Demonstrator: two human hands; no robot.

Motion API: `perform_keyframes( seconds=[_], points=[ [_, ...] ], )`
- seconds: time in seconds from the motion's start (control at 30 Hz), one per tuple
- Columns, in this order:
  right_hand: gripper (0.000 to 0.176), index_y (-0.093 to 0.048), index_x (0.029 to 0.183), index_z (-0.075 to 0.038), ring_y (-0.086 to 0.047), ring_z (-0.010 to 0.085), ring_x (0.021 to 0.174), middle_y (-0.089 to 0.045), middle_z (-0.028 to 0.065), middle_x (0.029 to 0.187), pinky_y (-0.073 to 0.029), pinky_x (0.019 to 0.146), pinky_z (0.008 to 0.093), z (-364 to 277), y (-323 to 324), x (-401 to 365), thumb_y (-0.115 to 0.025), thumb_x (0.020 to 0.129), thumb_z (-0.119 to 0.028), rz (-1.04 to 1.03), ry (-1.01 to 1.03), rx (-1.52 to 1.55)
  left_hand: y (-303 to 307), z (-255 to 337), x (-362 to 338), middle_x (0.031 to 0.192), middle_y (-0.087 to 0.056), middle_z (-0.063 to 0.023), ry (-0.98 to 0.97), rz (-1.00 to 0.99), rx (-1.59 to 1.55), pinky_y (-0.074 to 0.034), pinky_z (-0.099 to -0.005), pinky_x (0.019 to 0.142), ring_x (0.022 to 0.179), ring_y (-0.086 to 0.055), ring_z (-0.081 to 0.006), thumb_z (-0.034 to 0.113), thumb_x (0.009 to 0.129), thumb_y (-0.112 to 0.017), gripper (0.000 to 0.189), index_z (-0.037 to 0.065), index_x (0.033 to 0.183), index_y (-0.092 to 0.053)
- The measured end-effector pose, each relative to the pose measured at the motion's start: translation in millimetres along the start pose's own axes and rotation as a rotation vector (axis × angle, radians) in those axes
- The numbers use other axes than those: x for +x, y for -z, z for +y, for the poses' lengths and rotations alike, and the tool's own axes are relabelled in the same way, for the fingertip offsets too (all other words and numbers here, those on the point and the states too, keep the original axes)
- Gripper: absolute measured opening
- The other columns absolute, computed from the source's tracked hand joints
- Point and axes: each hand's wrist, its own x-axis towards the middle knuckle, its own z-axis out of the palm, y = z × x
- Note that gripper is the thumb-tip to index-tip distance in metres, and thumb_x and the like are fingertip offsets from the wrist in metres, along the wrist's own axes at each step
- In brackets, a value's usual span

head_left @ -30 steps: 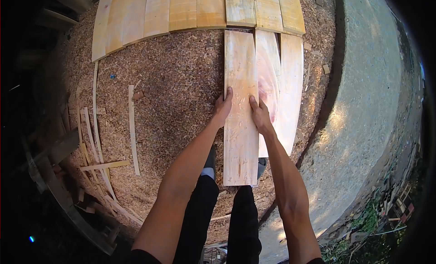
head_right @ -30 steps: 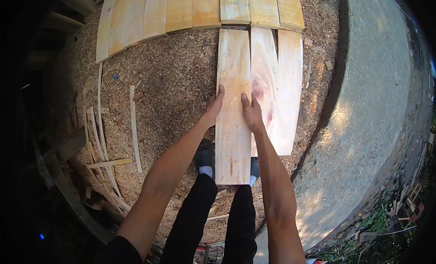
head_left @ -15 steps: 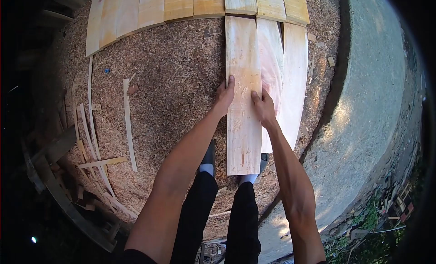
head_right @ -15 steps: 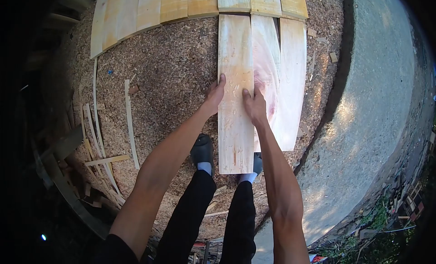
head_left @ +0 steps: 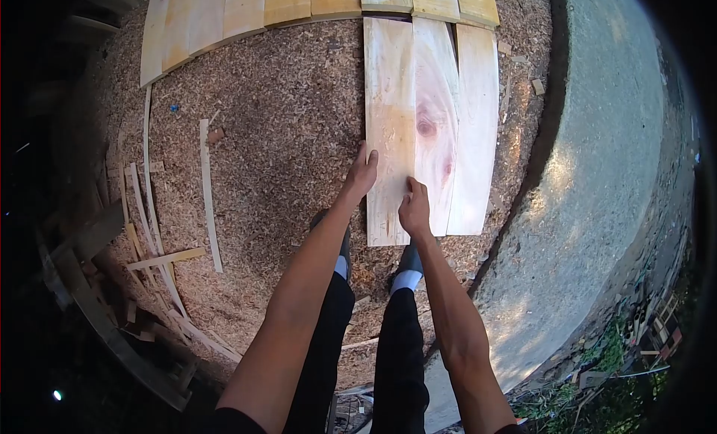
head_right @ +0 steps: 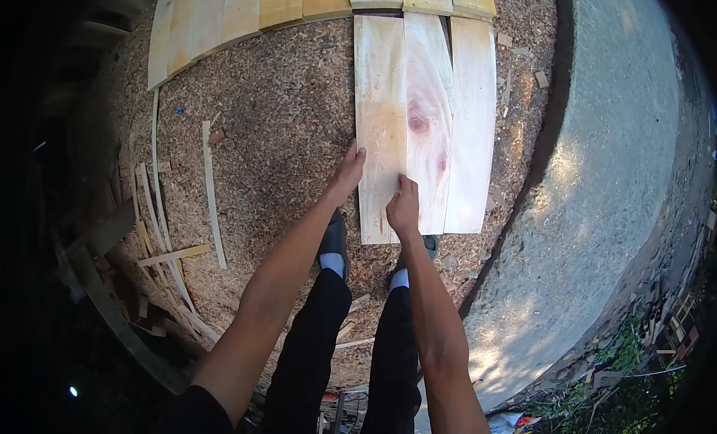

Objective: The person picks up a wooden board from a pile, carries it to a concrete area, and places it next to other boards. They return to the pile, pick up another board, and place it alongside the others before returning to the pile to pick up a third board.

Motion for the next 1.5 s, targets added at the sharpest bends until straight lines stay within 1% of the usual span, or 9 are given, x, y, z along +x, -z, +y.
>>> perform_keyframes(
  seconds=[0.13, 0.2, 0.4, 0.5, 1.13, 1.23, 1.3, 1.37, 1.5],
  points=[
    [0.047, -0.039, 0.115, 0.002, -0.042, 0.0357, 0.105, -0.038, 0.0195, 0.117, -0.036, 0.091, 0.0383, -1.6, 10.9, -27.1, -0.044, 0.069, 0.007, -0.105, 0.156, -0.135, -12.3, -44.8, -31.5, 0.123, -0.04, -0.0219, -0.113, 0.065, 0.037, -0.033, -0.0366, 0.092, 0.112, -0.041, -0.0356, 0.034, 0.089, -0.033, 0.05, 0.007, 0.13, -0.026],
    [0.045, -0.038, 0.115, 0.003, -0.041, 0.0357, 0.105, -0.037, 0.0209, 0.116, -0.037, 0.088, 0.0379, 3.1, 12.7, -42.0, -0.047, 0.07, 0.005, -0.105, 0.091, -0.117, -7.8, -33.6, -76.0, 0.119, -0.044, -0.0228, 0.164, -0.11, -0.006, -0.035, -0.0377, 0.09, 0.109, -0.043, -0.0363, 0.035, 0.089, -0.032, 0.048, 0.005, 0.127, -0.032],
    [0.042, -0.041, 0.108, 0.009, -0.05, 0.0334, 0.096, -0.048, 0.0223, 0.107, -0.043, 0.076, 0.0386, 55.1, -8.7, -106.9, -0.057, 0.079, -0.018, -0.025, -1.004, 0.07, -51.5, -131.1, -141.4, 0.116, -0.047, -0.0207, 0.455, -0.013, 0.099, -0.038, -0.0353, 0.087, 0.107, -0.045, -0.0328, 0.043, 0.089, -0.028, 0.053, 0.001, 0.122, -0.036],
    [0.039, -0.046, 0.103, 0.009, -0.055, 0.0271, 0.088, -0.055, 0.0186, 0.099, -0.047, 0.074, 0.0349, 68.5, -19.9, -126.4, -0.053, 0.084, -0.023, 0.054, -1.171, 0.97, -64.7, -124.7, -160.2, 0.126, -0.036, -0.0179, 0.706, 0.05, -0.891, -0.038, -0.0356, 0.092, 0.111, -0.042, -0.0272, 0.052, 0.086, -0.03, 0.063, 0.003, 0.126, -0.028],
    [0.022, -0.052, 0.087, 0.011, -0.061, 0.0229, 0.061, -0.059, 0.0153, 0.079, -0.053, 0.049, 0.0289, 61.9, -25.0, -97.9, -0.054, 0.082, -0.01, 0.102, -1.045, 1.018, -68.2, -119.5, -147.2, 0.122, -0.04, -0.0183, 0.516, 0.023, -1.126, -0.034, -0.0321, 0.099, 0.114, -0.041, -0.0262, 0.043, 0.087, -0.03, 0.059, -0.004, 0.123, -0.028],
    [0.03, -0.048, 0.098, 0.009, -0.06, 0.0285, 0.076, -0.055, 0.0202, 0.094, -0.052, 0.058, 0.0337, 27.4, -8.5, -92.3, -0.06, 0.077, -0.01, 0.023, -1.105, 0.769, -69.8, -113.5, -154.3, 0.121, -0.041, -0.0191, 0.536, 0.129, -1.145, -0.035, -0.0318, 0.098, 0.113, -0.042, -0.0265, 0.042, 0.087, -0.033, 0.057, -0.003, 0.122, -0.03],
    [0.053, -0.038, 0.114, 0.004, -0.049, 0.0351, 0.101, -0.04, 0.025, 0.115, -0.046, 0.076, 0.0394, -5.9, 3.9, -81.2, -0.065, 0.07, -0.008, 0.177, -0.874, -0.177, -72.2, -106.7, -154.1, 0.12, -0.041, -0.0199, 0.539, 0.207, -1.172, -0.036, -0.0322, 0.096, 0.111, -0.043, -0.0269, 0.042, 0.087, -0.037, 0.057, -0.003, 0.121, -0.032],
    [0.061, -0.032, 0.119, 0.001, -0.04, 0.0367, 0.108, -0.033, 0.025, 0.121, -0.041, 0.083, 0.0393, -1.0, 10.8, -75.2, -0.066, 0.068, -0.008, 0.117, -0.651, -0.159, -69.2, -101.9, -153.1, 0.118, -0.042, -0.0217, 0.344, 0.492, -0.062, -0.037, -0.0346, 0.091, 0.107, -0.045, -0.0283, 0.041, 0.082, -0.051, 0.061, -0.004, 0.12, -0.035],
    [0.078, -0.018, 0.133, -0.017, -0.021, 0.0396, 0.122, -0.014, 0.0171, 0.136, -0.03, 0.092, 0.053, 8.3, 20.4, -56.2, -0.065, 0.071, -0.014, -0.092, -0.27, -0.389, -59.0, -83.2, -131.8, 0.11, -0.049, -0.0215, 0.032, 0.399, 0.21, -0.038, -0.0366, 0.086, 0.101, -0.049, -0.0313, 0.033, 0.07, -0.066, 0.065, -0.004, 0.117, -0.039]
  ],
)
